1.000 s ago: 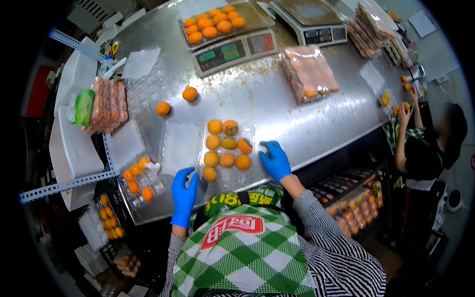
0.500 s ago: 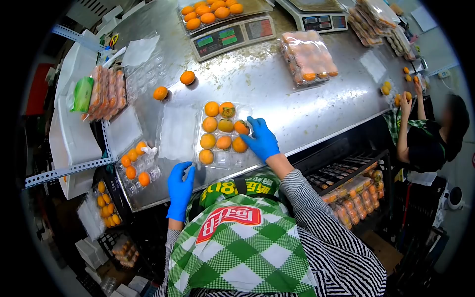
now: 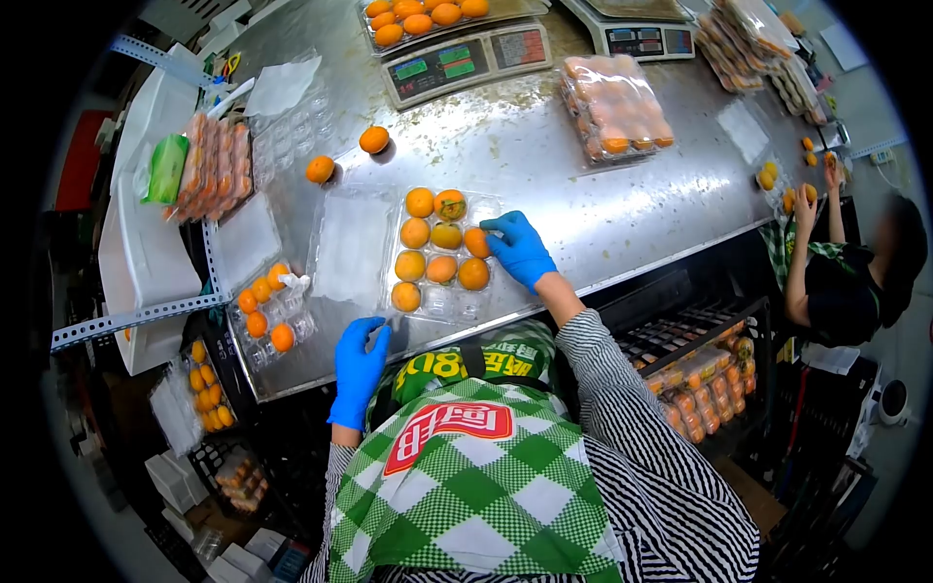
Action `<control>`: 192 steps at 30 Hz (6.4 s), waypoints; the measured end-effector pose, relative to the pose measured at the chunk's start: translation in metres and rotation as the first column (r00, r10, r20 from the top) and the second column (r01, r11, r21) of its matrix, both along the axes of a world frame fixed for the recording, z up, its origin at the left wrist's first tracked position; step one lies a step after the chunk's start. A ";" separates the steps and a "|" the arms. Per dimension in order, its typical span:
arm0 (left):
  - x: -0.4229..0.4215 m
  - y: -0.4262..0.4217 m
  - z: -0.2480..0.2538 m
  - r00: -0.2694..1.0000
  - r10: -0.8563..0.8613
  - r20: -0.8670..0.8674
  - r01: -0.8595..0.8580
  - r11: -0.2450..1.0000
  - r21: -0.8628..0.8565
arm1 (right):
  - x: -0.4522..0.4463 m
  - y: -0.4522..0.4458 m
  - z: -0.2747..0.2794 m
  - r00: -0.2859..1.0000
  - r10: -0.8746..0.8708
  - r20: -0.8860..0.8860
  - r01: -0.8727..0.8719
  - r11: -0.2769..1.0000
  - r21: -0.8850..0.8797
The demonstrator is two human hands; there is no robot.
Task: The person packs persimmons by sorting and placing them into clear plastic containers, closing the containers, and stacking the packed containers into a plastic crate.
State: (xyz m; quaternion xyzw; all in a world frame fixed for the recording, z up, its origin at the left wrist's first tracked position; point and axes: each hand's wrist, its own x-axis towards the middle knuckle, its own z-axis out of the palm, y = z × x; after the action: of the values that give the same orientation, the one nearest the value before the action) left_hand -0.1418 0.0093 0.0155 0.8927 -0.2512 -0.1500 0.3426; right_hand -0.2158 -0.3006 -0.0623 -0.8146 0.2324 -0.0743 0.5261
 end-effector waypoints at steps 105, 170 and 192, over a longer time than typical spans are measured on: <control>0.066 0.008 -0.034 0.841 -0.159 -0.517 -0.171 0.828 -0.534 | 0.049 0.173 0.064 0.984 -0.051 -0.168 0.161 0.643 0.749; 0.053 -0.022 0.006 0.411 -0.185 -0.892 -0.217 0.931 -0.293 | 0.013 0.115 0.096 0.933 0.359 -0.037 -0.315 0.861 0.399; 0.040 0.005 0.011 0.856 0.217 -0.470 -0.339 0.921 -0.193 | 0.070 0.149 0.069 0.902 0.421 0.099 -0.411 0.906 -0.104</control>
State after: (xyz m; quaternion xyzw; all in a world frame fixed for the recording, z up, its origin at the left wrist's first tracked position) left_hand -0.1014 0.0148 0.0269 0.8077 -0.0526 -0.2606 0.5263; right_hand -0.1454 -0.1512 0.0065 -0.8601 0.0183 -0.0179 0.5095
